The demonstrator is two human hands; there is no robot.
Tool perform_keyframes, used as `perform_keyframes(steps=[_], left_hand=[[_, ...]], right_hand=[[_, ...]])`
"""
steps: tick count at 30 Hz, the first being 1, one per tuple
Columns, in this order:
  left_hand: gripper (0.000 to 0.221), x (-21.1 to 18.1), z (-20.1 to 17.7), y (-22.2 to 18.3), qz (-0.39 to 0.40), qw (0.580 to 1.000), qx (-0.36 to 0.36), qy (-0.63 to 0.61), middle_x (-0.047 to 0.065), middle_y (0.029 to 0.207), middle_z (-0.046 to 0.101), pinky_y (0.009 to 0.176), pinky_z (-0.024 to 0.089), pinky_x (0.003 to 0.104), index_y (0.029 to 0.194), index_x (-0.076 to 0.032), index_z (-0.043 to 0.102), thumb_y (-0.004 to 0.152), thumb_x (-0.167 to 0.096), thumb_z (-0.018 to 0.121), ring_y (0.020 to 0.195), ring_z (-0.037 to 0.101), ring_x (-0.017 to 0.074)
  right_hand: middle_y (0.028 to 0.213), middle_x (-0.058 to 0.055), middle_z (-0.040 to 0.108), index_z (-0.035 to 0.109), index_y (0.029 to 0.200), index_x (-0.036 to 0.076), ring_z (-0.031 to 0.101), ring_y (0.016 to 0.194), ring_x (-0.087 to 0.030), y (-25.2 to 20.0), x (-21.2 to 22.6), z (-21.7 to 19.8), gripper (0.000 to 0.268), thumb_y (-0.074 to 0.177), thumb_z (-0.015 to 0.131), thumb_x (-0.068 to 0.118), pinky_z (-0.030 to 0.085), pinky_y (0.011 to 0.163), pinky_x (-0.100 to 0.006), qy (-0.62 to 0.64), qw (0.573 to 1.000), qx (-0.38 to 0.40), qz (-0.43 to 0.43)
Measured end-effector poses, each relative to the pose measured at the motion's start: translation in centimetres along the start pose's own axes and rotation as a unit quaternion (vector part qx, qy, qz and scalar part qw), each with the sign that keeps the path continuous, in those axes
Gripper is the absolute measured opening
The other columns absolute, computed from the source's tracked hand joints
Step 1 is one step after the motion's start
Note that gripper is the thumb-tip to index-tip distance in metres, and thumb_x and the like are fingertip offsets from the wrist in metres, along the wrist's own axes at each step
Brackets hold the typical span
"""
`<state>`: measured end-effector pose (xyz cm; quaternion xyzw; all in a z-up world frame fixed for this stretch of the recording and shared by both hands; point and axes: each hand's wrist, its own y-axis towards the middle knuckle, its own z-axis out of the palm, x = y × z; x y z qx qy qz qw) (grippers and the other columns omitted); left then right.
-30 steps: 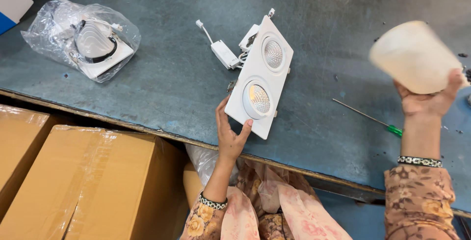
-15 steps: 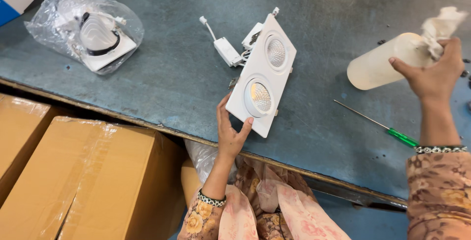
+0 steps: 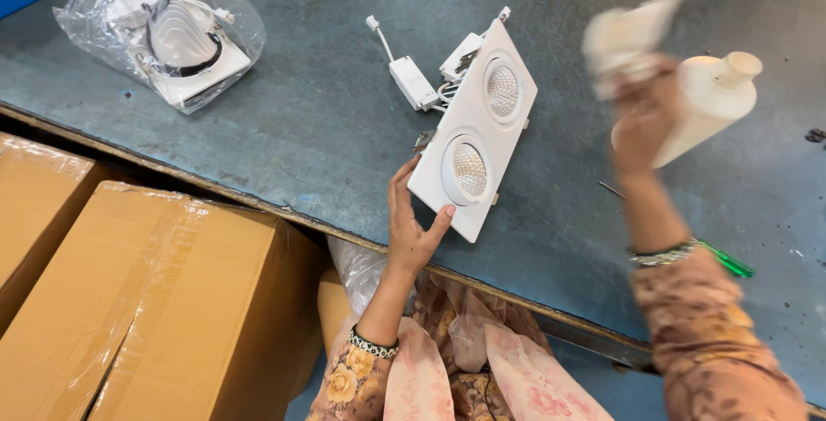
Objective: The person wipes a light fixture with a cloth, places a smaller component into a plastic bag, and then puts both the bagged component and the main fixture into a cardboard box before closing it.
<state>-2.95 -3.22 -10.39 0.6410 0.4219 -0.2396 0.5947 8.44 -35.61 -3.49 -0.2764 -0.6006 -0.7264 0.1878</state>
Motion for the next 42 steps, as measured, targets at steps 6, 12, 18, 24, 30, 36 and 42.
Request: perform_keyframes(steps=[6, 12, 18, 24, 30, 36, 42], left_hand=[[0.083, -0.7, 0.2, 0.6, -0.015, 1.0, -0.011, 0.021, 0.022, 0.161, 0.037, 0.123, 0.022, 0.053, 0.151, -0.003, 0.039, 0.089, -0.046, 0.073, 0.151, 0.036, 0.0385], [0.089, -0.3, 1.0, 3.6, 0.006, 0.997, 0.0, -0.071, 0.02, 0.165, 0.038, 0.126, 0.03, 0.05, 0.155, -0.003, 0.037, 0.087, -0.045, 0.073, 0.149, 0.044, 0.0364], [0.086, 0.8, 1.2, 3.3, 0.015, 0.998, 0.022, -0.057, 0.019, 0.162, 0.044, 0.127, 0.027, 0.046, 0.156, -0.003, 0.038, 0.084, -0.036, 0.07, 0.15, 0.044, 0.0341], [0.089, 1.3, 1.4, 3.3, 0.032, 0.997, 0.018, -0.074, 0.018, 0.163, 0.042, 0.128, 0.026, 0.045, 0.158, -0.004, 0.036, 0.084, -0.04, 0.071, 0.151, 0.041, 0.0326], [0.09, 1.4, 1.1, 3.2, 0.018, 0.998, 0.025, -0.057, 0.018, 0.162, 0.043, 0.127, 0.025, 0.045, 0.157, -0.004, 0.037, 0.082, -0.04, 0.071, 0.149, 0.043, 0.0318], [0.09, 1.4, 1.2, 3.3, 0.021, 0.997, 0.029, -0.069, 0.017, 0.161, 0.043, 0.128, 0.023, 0.043, 0.158, -0.004, 0.036, 0.083, -0.042, 0.07, 0.149, 0.043, 0.0309], [0.091, 1.4, 1.1, 3.0, 0.011, 0.997, 0.035, -0.072, 0.016, 0.161, 0.043, 0.128, 0.022, 0.043, 0.158, -0.005, 0.036, 0.082, -0.042, 0.071, 0.15, 0.041, 0.031]], right_hand=[[0.134, -0.013, 0.062, 0.075, 0.119, 0.005, 0.063, 0.122, -0.027, -5.3, -2.2, 11.3, 0.02, 0.099, 0.071, 0.004, 0.053, 0.101, -0.034, -0.233, 0.971, 0.059, -0.003], [0.148, -0.017, 0.057, 0.068, 0.137, 0.007, 0.056, 0.128, -0.031, -9.1, -0.5, 12.3, 0.043, 0.095, 0.066, -0.002, 0.044, 0.11, -0.038, -0.285, 0.938, 0.184, -0.065], [0.154, -0.021, 0.053, 0.067, 0.138, 0.004, 0.05, 0.141, -0.032, -6.4, -2.4, 10.5, 0.044, 0.094, 0.068, 0.002, 0.028, 0.113, -0.044, -0.392, 0.895, 0.196, -0.083], [0.135, -0.011, 0.066, 0.072, 0.123, 0.007, 0.06, 0.128, -0.026, -8.1, 0.8, 10.4, 0.034, 0.089, 0.075, 0.009, 0.036, 0.106, -0.04, -0.297, 0.907, 0.247, -0.165], [0.11, -0.009, 0.072, 0.078, 0.108, 0.007, 0.069, 0.101, -0.016, -6.0, 0.6, 10.0, 0.023, 0.088, 0.07, 0.0, 0.057, 0.085, -0.025, 0.169, 0.932, 0.082, 0.311], [0.117, -0.009, 0.055, 0.076, 0.112, 0.004, 0.06, 0.103, -0.022, -4.5, 0.1, 11.9, 0.027, 0.087, 0.077, -0.006, 0.052, 0.086, -0.03, -0.233, 0.967, 0.106, 0.013], [0.118, -0.011, 0.057, 0.071, 0.115, 0.0, 0.068, 0.095, -0.021, -5.4, 0.4, 12.5, 0.021, 0.096, 0.072, -0.007, 0.057, 0.082, -0.03, -0.202, 0.968, 0.146, 0.017]])
